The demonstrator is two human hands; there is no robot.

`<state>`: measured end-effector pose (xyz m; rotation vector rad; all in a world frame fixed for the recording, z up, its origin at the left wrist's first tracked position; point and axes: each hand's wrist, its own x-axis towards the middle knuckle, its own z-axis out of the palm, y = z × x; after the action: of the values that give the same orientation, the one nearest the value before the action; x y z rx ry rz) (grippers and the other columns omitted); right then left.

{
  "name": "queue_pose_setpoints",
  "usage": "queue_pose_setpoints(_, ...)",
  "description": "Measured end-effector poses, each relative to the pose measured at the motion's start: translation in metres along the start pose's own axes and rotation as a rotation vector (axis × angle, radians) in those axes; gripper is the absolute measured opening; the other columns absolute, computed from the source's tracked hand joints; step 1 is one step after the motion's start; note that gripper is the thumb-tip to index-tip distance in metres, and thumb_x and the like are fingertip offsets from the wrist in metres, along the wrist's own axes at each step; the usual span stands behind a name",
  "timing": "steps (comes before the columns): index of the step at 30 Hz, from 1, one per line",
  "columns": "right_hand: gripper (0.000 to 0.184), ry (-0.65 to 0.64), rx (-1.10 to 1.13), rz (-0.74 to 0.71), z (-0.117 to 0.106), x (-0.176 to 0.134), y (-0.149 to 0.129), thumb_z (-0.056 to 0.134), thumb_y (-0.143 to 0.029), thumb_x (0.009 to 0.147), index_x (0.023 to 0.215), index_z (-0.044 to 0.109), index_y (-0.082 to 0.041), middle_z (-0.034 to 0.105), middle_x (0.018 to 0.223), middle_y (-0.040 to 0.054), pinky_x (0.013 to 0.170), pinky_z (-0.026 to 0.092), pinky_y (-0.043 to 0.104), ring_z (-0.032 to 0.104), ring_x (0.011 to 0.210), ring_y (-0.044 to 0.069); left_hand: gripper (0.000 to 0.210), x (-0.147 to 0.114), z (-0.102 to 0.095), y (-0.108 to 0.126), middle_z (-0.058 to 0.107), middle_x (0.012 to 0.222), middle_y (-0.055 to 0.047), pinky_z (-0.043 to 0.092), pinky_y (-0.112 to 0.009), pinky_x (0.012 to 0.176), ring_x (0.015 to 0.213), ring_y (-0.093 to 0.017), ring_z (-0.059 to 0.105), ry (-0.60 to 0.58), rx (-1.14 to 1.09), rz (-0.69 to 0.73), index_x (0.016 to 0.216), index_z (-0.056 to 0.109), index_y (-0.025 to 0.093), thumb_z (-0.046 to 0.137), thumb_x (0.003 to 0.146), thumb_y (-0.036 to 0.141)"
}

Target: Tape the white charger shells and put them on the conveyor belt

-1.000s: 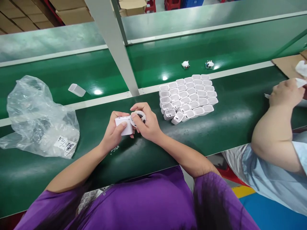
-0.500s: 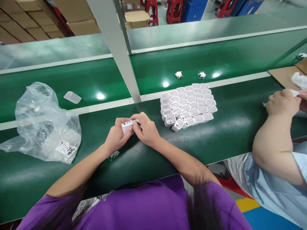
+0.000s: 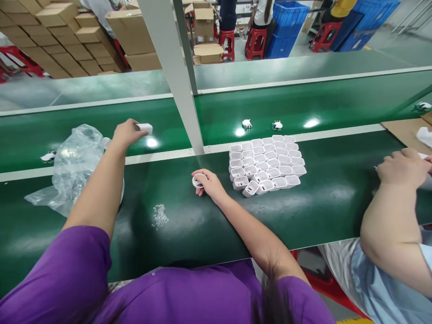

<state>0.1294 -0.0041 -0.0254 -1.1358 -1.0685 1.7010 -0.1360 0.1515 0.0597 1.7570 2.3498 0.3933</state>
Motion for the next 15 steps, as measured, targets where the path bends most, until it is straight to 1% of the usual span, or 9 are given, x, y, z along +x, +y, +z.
queue_pose_setpoints(2,0.036,0.0,0.0,0.005,-0.001,0.0,0.0,0.065,-0.053,0.072,0.081,0.056,-0.019,0.051,0.052,-0.0067,0.04,0.04,0.019,0.051,0.043,0.01,0.035,0.012,0.009,0.004,0.067,0.114,-0.02,0.047,-0.045,0.095,0.116,-0.04,0.059,-0.066,0.04,0.013,0.099,0.061,0.014,0.068,0.066,0.021)
queue_pose_setpoints(4,0.04,-0.003,-0.075,-0.004,-0.001,-0.001,0.0,0.067,-0.057,0.073,0.07,0.053,-0.019,0.052,0.055,-0.0051,0.04,0.038,0.019,0.05,0.044,0.009,0.039,0.019,0.022,0.005,0.066,0.118,-0.022,0.047,-0.046,0.094,0.117,-0.04,0.059,-0.108,0.05,0.018,0.103,0.062,0.012,0.069,0.065,0.018)
queue_pose_setpoints(5,0.042,-0.006,-0.162,-0.037,-0.001,-0.003,0.001,0.067,-0.057,0.075,0.065,0.052,-0.019,0.052,0.058,-0.004,0.042,0.038,0.02,0.05,0.046,0.009,0.043,0.022,0.028,0.004,0.064,0.122,-0.023,0.047,-0.047,0.095,0.119,-0.04,0.057,-0.11,0.044,0.017,0.108,0.061,0.012,0.069,0.066,0.018)
queue_pose_setpoints(7,0.042,-0.023,-0.401,-0.166,0.003,-0.007,0.003,0.067,-0.05,0.081,0.059,0.052,-0.018,0.053,0.063,-0.0027,0.049,0.04,0.021,0.052,0.052,0.009,0.052,0.025,0.037,0.001,0.06,0.128,-0.023,0.044,-0.048,0.098,0.123,-0.039,0.054,-0.086,0.015,0.014,0.119,0.056,0.011,0.07,0.07,0.018)
queue_pose_setpoints(8,0.037,-0.049,-0.527,-0.246,0.005,-0.01,0.006,0.067,-0.044,0.084,0.061,0.055,-0.017,0.054,0.064,-0.0028,0.055,0.041,0.021,0.053,0.056,0.009,0.055,0.026,0.04,-0.001,0.059,0.13,-0.022,0.043,-0.05,0.1,0.125,-0.038,0.052,-0.067,-0.007,0.015,0.123,0.054,0.011,0.071,0.071,0.018)
queue_pose_setpoints(10,0.02,-0.138,-0.733,-0.374,0.013,-0.016,0.011,0.066,-0.03,0.088,0.073,0.064,-0.017,0.056,0.066,-0.0031,0.065,0.042,0.022,0.056,0.066,0.01,0.06,0.024,0.041,-0.006,0.059,0.127,-0.018,0.039,-0.05,0.105,0.13,-0.036,0.047,-0.003,-0.071,0.016,0.125,0.051,0.01,0.075,0.071,0.019)
queue_pose_setpoints(12,0.007,-0.264,-0.904,-0.429,0.021,-0.023,0.016,0.064,-0.022,0.09,0.088,0.069,-0.018,0.063,0.077,-0.0014,0.068,0.041,0.021,0.058,0.071,0.01,0.061,0.015,0.037,-0.009,0.058,0.122,-0.013,0.036,-0.046,0.109,0.134,-0.033,0.041,0.094,-0.144,0.043,0.125,0.05,0.009,0.078,0.073,0.024)
queue_pose_setpoints(14,0.011,-0.37,-1.073,-0.446,0.029,-0.03,0.021,0.062,-0.021,0.093,0.097,0.072,-0.02,0.067,0.092,0.0008,0.063,0.039,0.021,0.059,0.069,0.009,0.056,-0.001,0.03,-0.009,0.058,0.117,-0.009,0.036,-0.041,0.11,0.133,-0.029,0.041,0.172,-0.184,0.119,0.124,0.051,0.008,0.073,0.079,0.031)
queue_pose_setpoints(15,0.013,-0.413,-1.151,-0.449,0.033,-0.034,0.023,0.061,-0.022,0.094,0.101,0.072,-0.021,0.067,0.097,0.0013,0.06,0.037,0.021,0.059,0.067,0.008,0.05,-0.012,0.025,-0.008,0.06,0.115,-0.008,0.037,-0.04,0.108,0.129,-0.027,0.044,0.17,-0.183,0.169,0.123,0.052,0.008,0.068,0.083,0.033)
